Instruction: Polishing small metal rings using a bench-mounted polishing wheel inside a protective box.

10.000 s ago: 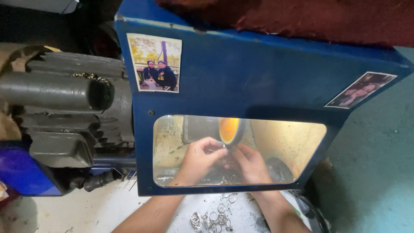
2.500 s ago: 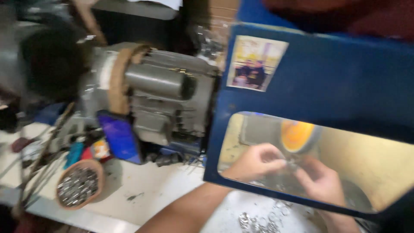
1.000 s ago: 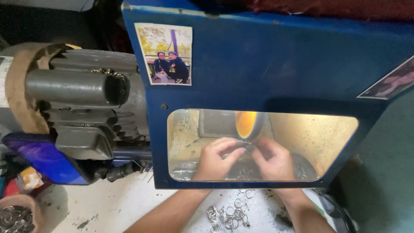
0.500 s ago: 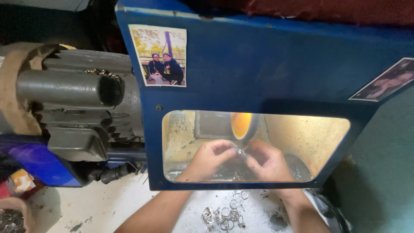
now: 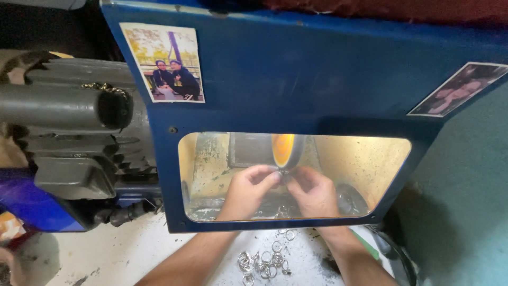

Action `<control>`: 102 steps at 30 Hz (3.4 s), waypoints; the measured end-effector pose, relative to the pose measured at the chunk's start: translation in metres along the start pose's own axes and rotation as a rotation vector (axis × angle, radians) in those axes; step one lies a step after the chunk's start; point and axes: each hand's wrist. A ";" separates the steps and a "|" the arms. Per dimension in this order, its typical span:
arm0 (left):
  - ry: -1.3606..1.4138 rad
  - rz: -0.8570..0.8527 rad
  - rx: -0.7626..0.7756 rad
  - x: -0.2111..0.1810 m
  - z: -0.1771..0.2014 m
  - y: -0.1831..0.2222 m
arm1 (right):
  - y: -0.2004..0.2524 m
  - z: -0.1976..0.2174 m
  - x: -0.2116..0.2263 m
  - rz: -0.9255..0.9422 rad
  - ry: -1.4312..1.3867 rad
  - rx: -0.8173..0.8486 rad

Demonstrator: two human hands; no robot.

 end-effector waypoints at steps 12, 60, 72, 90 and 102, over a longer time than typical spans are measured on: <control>0.015 -0.153 -0.148 0.001 -0.008 0.006 | -0.014 -0.010 -0.015 0.037 -0.052 0.005; -0.308 -0.749 0.015 -0.017 0.005 0.010 | -0.001 -0.014 -0.024 0.167 -0.298 -0.023; -0.377 -0.730 -0.075 -0.022 0.000 0.015 | 0.003 -0.024 -0.023 0.120 -0.365 -0.062; -0.369 -0.819 -0.069 -0.030 0.001 0.024 | 0.014 -0.024 -0.033 0.232 -0.346 -0.101; -0.396 -0.848 -0.073 -0.017 0.010 0.019 | 0.033 -0.030 -0.005 0.161 -0.150 -0.173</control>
Point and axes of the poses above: each hand's wrist, its own y-axis away from the middle knuckle, its own z-axis out of the back of the hand, x = y × z, and after that the axes turned 14 degrees about -z, right-handed
